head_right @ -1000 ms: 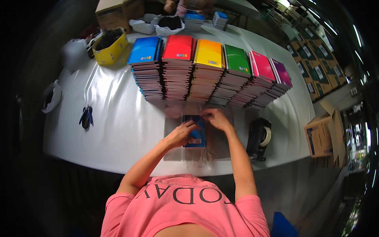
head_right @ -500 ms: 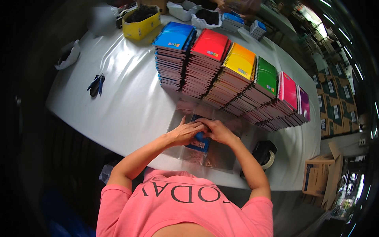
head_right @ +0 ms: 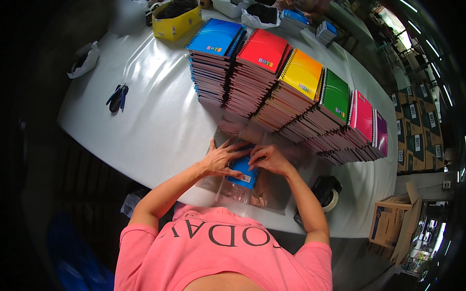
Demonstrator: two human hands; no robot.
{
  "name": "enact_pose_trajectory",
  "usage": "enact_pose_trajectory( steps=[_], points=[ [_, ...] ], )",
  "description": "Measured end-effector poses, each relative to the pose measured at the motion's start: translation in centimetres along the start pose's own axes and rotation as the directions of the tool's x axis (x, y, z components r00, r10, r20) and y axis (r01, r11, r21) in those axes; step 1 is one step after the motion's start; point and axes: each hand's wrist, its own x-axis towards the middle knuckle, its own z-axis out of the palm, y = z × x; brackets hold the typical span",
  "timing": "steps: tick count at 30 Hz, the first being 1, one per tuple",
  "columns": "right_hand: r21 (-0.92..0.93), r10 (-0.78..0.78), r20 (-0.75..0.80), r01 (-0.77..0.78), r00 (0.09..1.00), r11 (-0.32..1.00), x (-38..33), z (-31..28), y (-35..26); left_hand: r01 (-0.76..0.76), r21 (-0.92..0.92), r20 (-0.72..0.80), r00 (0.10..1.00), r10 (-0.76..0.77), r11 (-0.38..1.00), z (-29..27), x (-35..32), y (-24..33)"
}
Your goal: The person places stacks of notebooks into plastic bags, seals the bags with adhesive tape from a dispenser, and organizes the packed bags.
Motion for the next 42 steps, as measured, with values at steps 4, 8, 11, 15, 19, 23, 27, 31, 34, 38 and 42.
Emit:
enact_pose_trajectory(
  steps=[4, 8, 11, 15, 19, 23, 27, 31, 34, 38, 42],
  points=[
    [0.122, 0.063, -0.029, -0.059, 0.998, 0.991, 0.2, 0.7, 0.1, 0.036, -0.015, 0.036, 0.999, -0.036, 0.999, 0.0, 0.0, 0.6],
    [-0.053, 0.099, -0.068, -0.103, 0.993, 0.993, 0.2, 1.3, 0.4, 0.082, -0.017, 0.104, 0.991, -0.080, 0.996, -0.2, 0.2, 1.3],
    [-0.266, 0.044, -0.196, -0.097, 0.980, 0.959, 0.7, 2.9, -1.2, 0.084, 0.009, 0.101, 0.991, -0.084, 0.996, 0.1, 0.2, 1.1],
    [-0.314, 0.152, -0.382, -0.283, 0.911, 0.906, 1.9, 3.8, -1.4, 0.059, -0.010, 0.066, 0.996, -0.058, 0.998, 1.3, 0.4, 0.5],
    [-0.832, -0.095, -0.209, -0.126, 0.973, 0.541, 4.8, 4.8, -2.9, 0.106, 0.006, 0.019, 0.994, -0.106, 0.994, 2.8, 0.9, -0.3],
    [-0.976, -0.116, 0.073, 0.095, 0.991, 0.195, 7.9, 7.1, -2.8, 0.040, -0.066, 0.014, 0.999, -0.040, 0.997, 2.7, 1.3, -0.2],
    [-0.967, 0.042, 0.230, 0.223, 0.972, 0.122, 9.9, 7.6, -2.7, -0.026, -0.289, -0.051, 0.999, 0.011, 0.957, 4.7, 1.5, -1.7],
    [-0.986, -0.155, 0.006, 0.031, 0.988, 0.161, 9.5, 6.6, -5.6, 0.148, -0.212, -0.258, 0.945, -0.201, 0.966, 3.5, 0.1, -0.3],
    [-0.795, -0.205, -0.390, -0.215, 0.898, 0.567, 6.0, 4.7, -6.0, 0.229, -0.100, -0.119, 0.963, -0.241, 0.968, 2.1, -0.3, 0.4],
    [-0.011, 0.159, -0.884, -0.359, 0.440, 0.933, -3.2, 2.5, 1.7, 0.054, -0.665, -0.247, 0.925, -0.288, 0.745, 3.4, -0.4, -1.6],
    [0.373, 0.473, -0.653, -0.292, 0.592, 0.881, -2.6, 9.3, 3.0, 0.140, -0.837, -0.003, 0.966, -0.260, 0.529, 3.5, 0.7, 1.0]
  ],
)
